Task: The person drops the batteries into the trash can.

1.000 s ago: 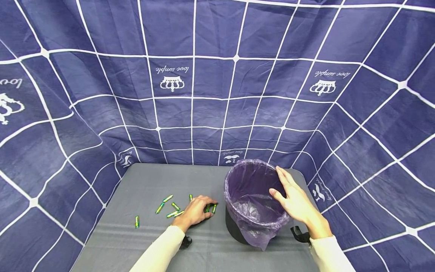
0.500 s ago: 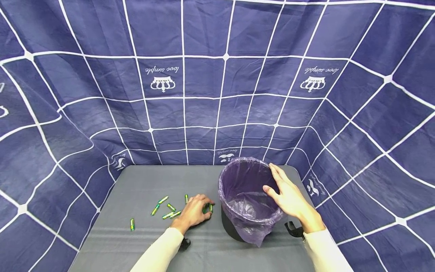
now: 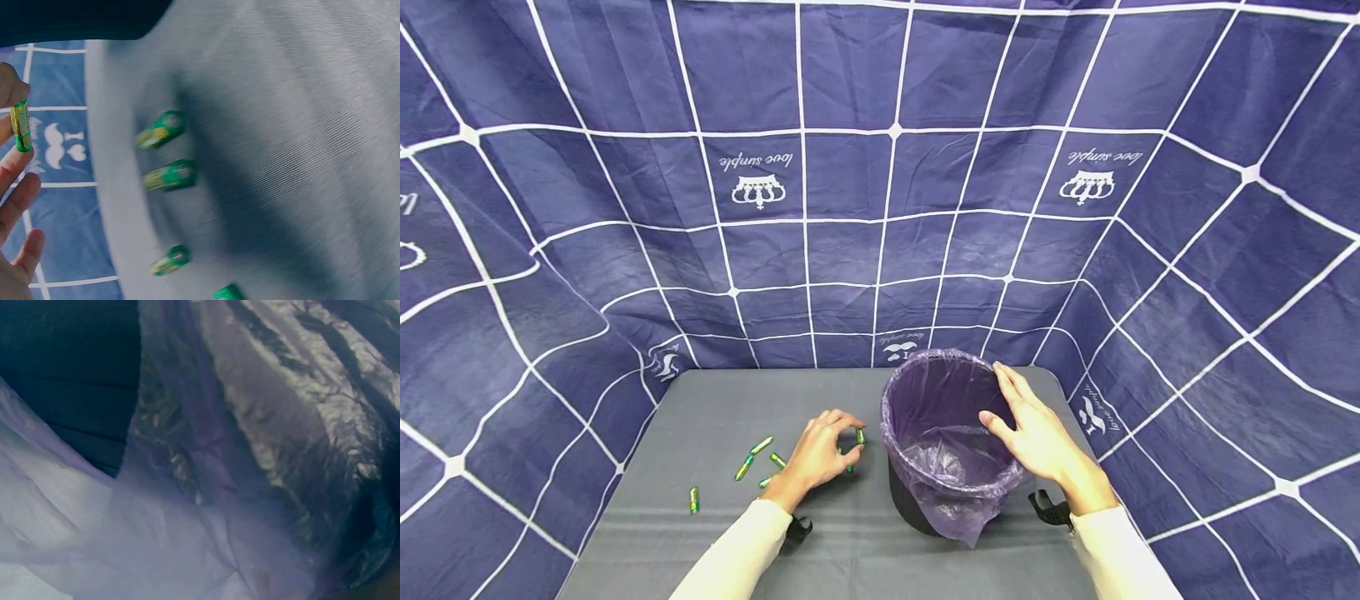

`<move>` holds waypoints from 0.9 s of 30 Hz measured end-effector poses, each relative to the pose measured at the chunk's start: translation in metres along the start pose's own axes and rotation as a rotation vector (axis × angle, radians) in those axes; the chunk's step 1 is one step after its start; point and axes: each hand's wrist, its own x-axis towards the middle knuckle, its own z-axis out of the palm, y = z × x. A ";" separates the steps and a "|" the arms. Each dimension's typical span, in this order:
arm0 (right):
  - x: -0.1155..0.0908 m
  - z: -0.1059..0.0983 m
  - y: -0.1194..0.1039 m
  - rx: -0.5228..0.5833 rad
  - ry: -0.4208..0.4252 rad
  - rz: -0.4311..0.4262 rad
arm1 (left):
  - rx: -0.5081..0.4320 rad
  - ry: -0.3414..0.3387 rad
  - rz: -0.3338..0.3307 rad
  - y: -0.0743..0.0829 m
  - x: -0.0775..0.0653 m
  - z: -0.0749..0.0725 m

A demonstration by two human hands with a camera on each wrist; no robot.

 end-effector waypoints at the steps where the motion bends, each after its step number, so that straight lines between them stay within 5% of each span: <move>1: 0.000 0.000 0.000 -0.002 -0.001 0.002 | -0.010 0.008 0.003 0.001 0.002 -0.005; 13: 0.000 -0.003 -0.003 0.015 -0.011 0.001 | -0.020 0.082 0.025 0.020 0.032 -0.061; 20: -0.001 -0.006 -0.007 0.018 0.005 -0.011 | -0.027 0.187 0.124 0.041 0.052 -0.089; 27: -0.001 -0.005 -0.008 0.015 0.002 -0.014 | -0.038 0.179 0.160 0.066 0.071 -0.113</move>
